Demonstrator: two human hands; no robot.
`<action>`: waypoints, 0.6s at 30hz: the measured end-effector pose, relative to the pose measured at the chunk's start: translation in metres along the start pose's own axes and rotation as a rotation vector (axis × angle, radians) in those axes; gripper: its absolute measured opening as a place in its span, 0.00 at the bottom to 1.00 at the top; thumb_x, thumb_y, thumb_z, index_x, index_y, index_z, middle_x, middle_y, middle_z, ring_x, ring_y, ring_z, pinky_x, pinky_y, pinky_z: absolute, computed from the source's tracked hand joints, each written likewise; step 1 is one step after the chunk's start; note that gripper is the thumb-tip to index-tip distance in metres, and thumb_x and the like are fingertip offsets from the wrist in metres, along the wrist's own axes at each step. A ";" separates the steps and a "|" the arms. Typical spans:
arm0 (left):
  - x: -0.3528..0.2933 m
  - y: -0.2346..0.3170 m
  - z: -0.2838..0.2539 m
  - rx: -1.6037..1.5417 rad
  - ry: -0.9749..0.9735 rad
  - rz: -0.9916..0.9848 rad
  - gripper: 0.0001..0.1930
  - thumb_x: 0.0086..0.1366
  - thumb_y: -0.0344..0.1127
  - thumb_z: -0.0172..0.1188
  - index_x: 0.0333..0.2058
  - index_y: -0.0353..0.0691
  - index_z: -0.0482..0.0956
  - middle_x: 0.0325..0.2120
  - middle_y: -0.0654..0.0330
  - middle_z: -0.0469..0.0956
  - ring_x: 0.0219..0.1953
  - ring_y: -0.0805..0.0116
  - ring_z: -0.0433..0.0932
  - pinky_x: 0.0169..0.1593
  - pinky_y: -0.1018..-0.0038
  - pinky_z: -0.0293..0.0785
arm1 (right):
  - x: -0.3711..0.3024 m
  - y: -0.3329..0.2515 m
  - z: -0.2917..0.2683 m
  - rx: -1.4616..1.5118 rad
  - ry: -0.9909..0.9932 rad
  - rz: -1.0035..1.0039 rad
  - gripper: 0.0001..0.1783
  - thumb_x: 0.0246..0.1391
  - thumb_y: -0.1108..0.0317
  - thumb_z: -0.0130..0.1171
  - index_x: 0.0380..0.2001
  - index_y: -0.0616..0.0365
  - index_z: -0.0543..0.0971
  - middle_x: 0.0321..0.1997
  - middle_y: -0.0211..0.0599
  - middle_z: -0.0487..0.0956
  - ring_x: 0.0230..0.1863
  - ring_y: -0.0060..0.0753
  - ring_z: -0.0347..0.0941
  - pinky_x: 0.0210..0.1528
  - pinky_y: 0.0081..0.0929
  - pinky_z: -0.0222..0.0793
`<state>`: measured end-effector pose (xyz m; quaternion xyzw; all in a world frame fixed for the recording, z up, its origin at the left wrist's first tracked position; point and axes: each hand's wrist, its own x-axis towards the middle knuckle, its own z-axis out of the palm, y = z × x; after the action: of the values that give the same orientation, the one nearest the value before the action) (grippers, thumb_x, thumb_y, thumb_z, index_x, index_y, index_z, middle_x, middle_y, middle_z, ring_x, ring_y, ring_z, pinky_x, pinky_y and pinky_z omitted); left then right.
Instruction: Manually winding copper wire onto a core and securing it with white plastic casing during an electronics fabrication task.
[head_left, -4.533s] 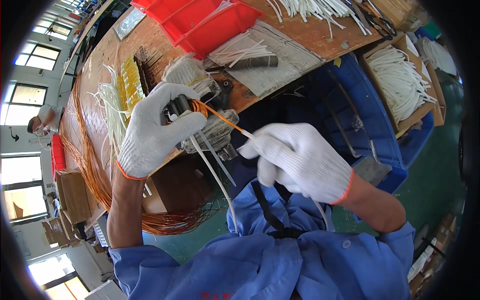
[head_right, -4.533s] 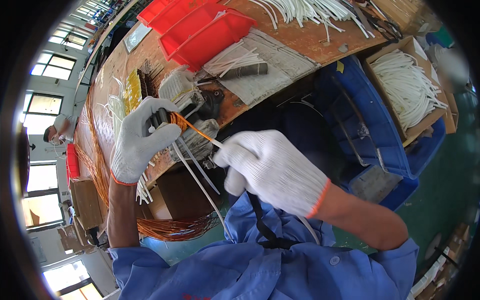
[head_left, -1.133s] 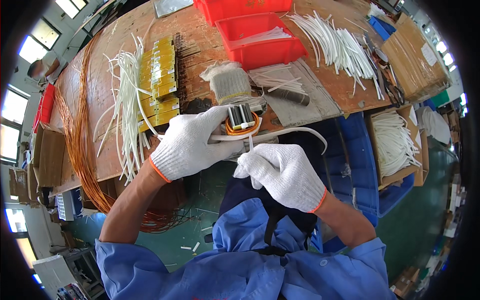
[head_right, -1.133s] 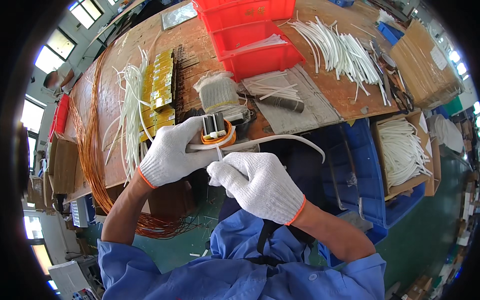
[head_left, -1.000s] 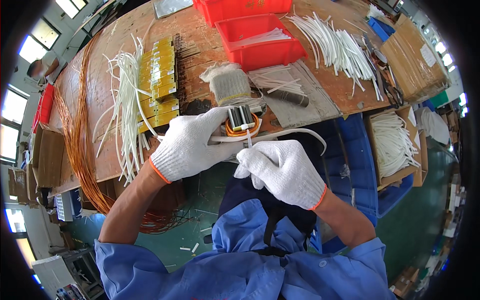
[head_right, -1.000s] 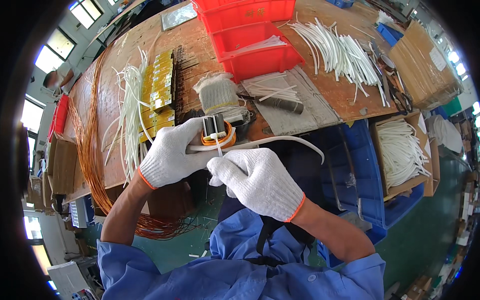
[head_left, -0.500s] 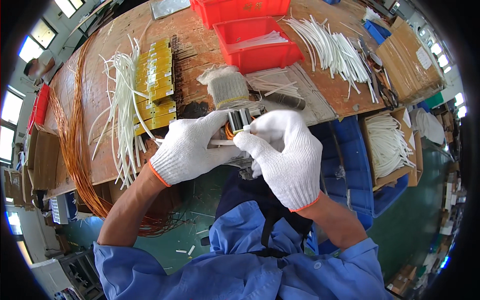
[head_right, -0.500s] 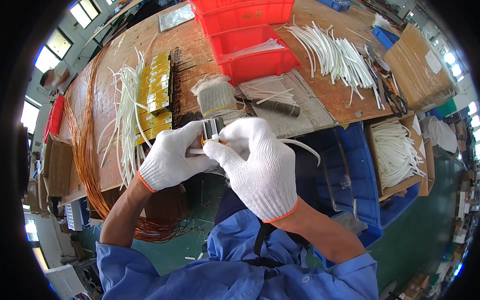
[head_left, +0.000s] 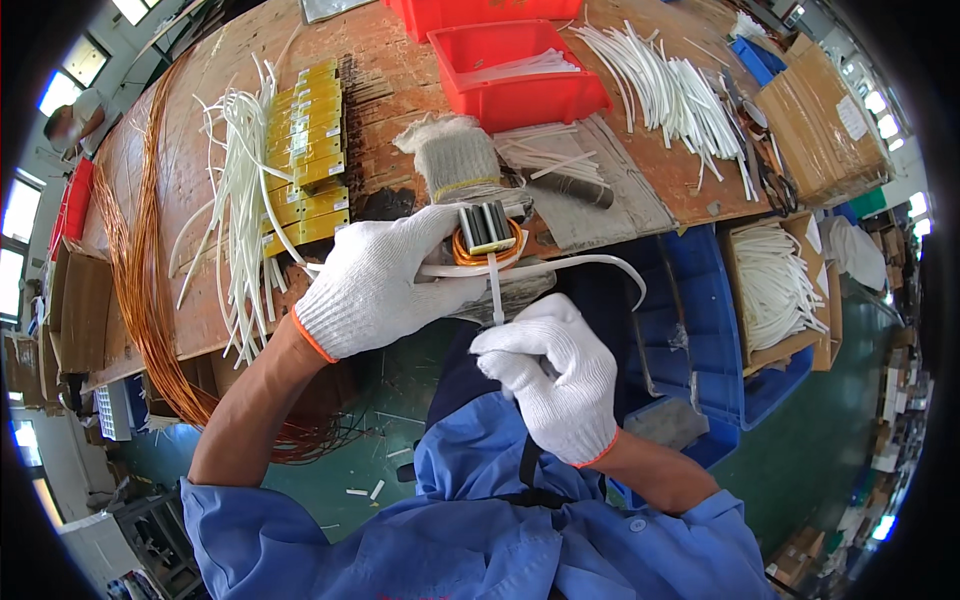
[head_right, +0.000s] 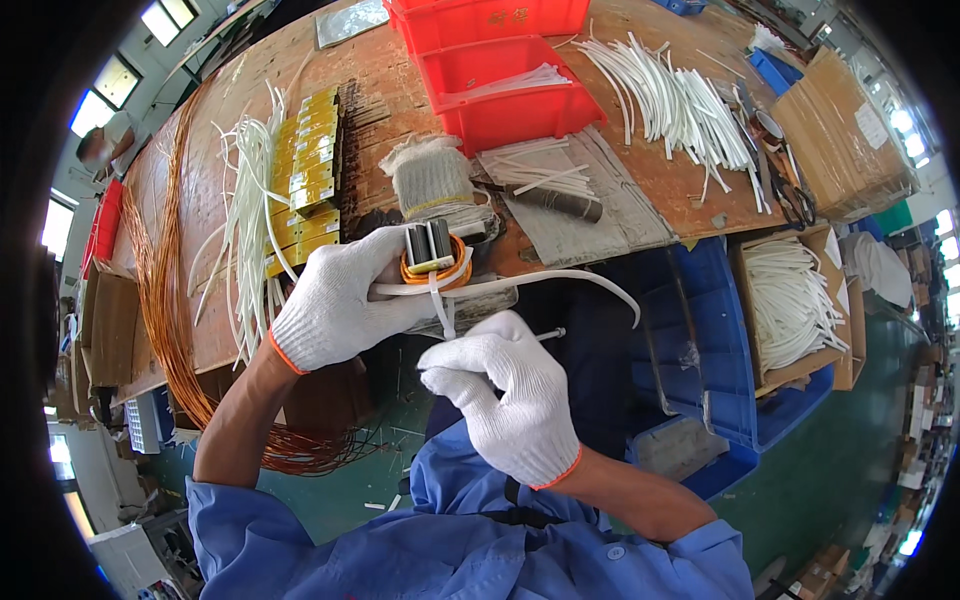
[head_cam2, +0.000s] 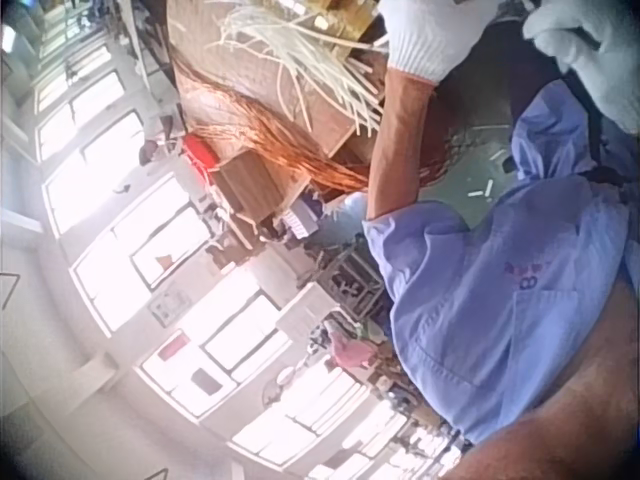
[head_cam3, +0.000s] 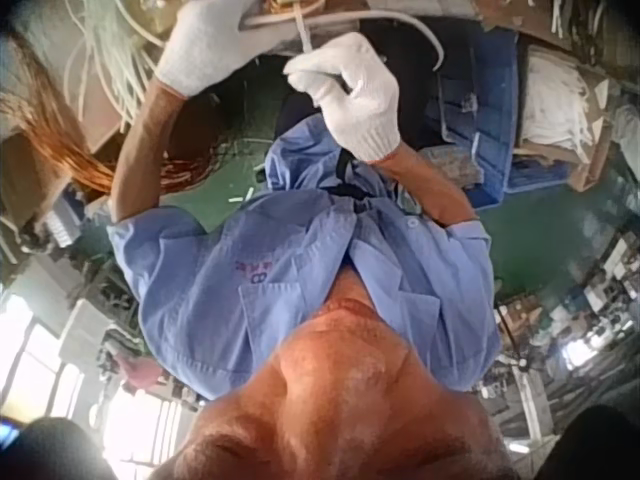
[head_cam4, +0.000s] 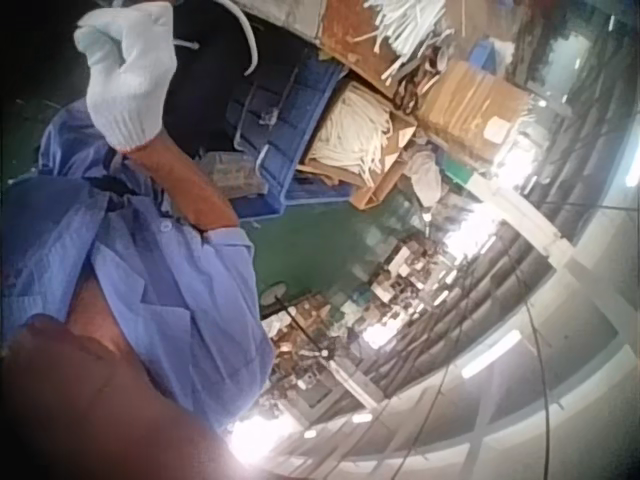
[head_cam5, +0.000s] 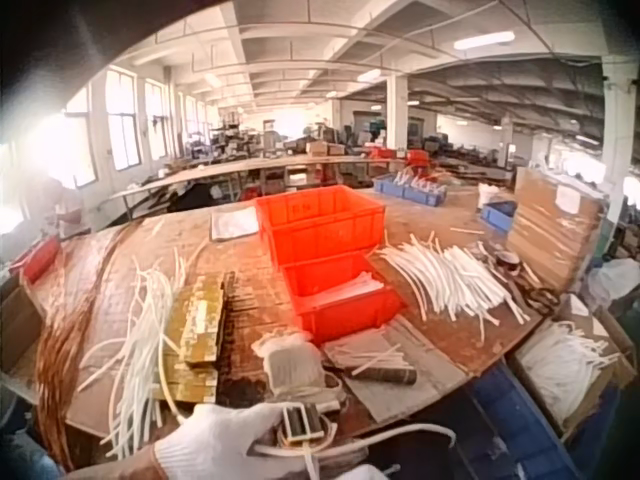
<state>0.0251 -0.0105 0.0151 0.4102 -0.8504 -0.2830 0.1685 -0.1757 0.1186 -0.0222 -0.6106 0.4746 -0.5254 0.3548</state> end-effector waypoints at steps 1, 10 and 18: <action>-0.001 -0.002 0.001 -0.019 0.013 0.012 0.27 0.65 0.49 0.78 0.55 0.38 0.84 0.31 0.46 0.87 0.35 0.46 0.91 0.39 0.59 0.85 | 0.008 0.002 0.000 -0.029 0.034 -0.128 0.07 0.60 0.78 0.74 0.41 0.58 0.89 0.41 0.39 0.84 0.37 0.35 0.81 0.43 0.29 0.78; -0.002 -0.013 0.008 -0.024 0.065 0.040 0.28 0.65 0.46 0.79 0.58 0.37 0.82 0.28 0.48 0.87 0.32 0.53 0.91 0.38 0.63 0.84 | 0.031 -0.025 0.012 0.432 0.024 0.182 0.09 0.80 0.72 0.55 0.45 0.69 0.79 0.28 0.42 0.83 0.18 0.21 0.77 0.19 0.21 0.71; -0.003 -0.011 0.001 -0.035 0.041 0.071 0.28 0.66 0.47 0.77 0.58 0.37 0.82 0.27 0.48 0.86 0.32 0.52 0.90 0.38 0.60 0.84 | 0.065 -0.042 0.013 0.577 0.049 0.054 0.11 0.81 0.70 0.55 0.45 0.70 0.77 0.23 0.39 0.77 0.14 0.27 0.73 0.15 0.28 0.73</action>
<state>0.0329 -0.0136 0.0071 0.3825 -0.8558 -0.2832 0.2028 -0.1544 0.0682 0.0343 -0.4588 0.3300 -0.6436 0.5161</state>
